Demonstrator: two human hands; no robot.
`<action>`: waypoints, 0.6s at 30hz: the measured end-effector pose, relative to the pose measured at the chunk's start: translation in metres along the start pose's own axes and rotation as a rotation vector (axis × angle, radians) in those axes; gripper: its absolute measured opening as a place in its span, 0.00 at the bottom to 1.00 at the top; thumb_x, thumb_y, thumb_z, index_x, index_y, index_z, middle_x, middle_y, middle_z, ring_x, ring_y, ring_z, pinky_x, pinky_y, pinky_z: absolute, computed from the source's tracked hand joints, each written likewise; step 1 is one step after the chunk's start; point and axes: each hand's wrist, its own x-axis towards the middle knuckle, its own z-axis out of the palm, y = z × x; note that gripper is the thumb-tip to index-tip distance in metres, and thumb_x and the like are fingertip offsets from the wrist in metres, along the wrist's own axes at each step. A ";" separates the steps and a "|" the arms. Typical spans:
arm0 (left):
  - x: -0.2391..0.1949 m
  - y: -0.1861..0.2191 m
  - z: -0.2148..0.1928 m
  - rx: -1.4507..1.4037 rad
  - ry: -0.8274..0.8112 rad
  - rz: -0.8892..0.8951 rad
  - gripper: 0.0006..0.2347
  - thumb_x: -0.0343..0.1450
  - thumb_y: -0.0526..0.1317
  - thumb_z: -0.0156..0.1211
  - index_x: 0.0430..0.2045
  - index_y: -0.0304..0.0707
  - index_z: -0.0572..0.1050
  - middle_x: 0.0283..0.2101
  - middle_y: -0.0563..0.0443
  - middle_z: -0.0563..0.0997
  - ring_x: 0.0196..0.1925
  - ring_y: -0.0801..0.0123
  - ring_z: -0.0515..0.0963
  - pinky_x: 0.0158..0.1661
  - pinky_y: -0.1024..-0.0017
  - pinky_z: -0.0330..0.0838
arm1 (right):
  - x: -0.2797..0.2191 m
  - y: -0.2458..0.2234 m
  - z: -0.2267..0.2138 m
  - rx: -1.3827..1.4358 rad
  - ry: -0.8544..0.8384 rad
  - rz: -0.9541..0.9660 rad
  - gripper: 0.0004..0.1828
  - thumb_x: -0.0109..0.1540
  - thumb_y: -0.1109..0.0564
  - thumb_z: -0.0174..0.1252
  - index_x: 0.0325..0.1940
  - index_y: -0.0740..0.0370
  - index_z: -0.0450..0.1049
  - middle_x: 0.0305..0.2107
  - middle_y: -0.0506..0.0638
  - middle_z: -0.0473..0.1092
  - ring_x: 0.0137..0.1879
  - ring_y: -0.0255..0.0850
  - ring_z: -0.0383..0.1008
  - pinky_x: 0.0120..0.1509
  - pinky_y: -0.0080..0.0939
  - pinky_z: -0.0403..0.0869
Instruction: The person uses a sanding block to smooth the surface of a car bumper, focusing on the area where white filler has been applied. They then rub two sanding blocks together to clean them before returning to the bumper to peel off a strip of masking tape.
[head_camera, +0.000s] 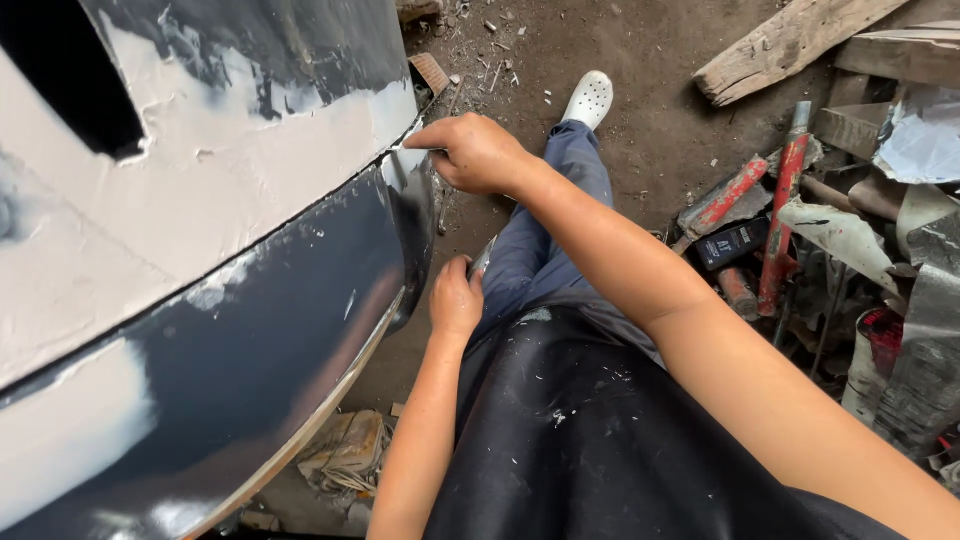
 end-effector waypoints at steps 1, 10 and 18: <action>0.002 0.003 0.001 0.007 -0.017 -0.026 0.11 0.70 0.40 0.64 0.43 0.37 0.75 0.44 0.39 0.81 0.48 0.40 0.78 0.45 0.50 0.72 | 0.004 0.000 -0.002 0.016 -0.017 -0.006 0.20 0.59 0.63 0.56 0.54 0.56 0.80 0.46 0.57 0.78 0.50 0.56 0.78 0.55 0.52 0.76; 0.018 0.032 -0.006 0.036 -0.048 -0.116 0.12 0.70 0.40 0.63 0.44 0.37 0.75 0.47 0.41 0.81 0.50 0.43 0.78 0.47 0.52 0.72 | 0.024 0.011 -0.013 0.003 -0.109 0.028 0.20 0.59 0.63 0.56 0.54 0.54 0.80 0.46 0.55 0.78 0.49 0.56 0.78 0.53 0.52 0.76; 0.017 0.031 -0.001 0.058 -0.004 -0.051 0.11 0.70 0.40 0.64 0.42 0.36 0.74 0.46 0.39 0.81 0.49 0.41 0.78 0.46 0.50 0.72 | -0.015 0.016 -0.006 -0.080 -0.090 0.046 0.23 0.57 0.65 0.56 0.56 0.56 0.78 0.50 0.54 0.76 0.52 0.56 0.77 0.54 0.53 0.75</action>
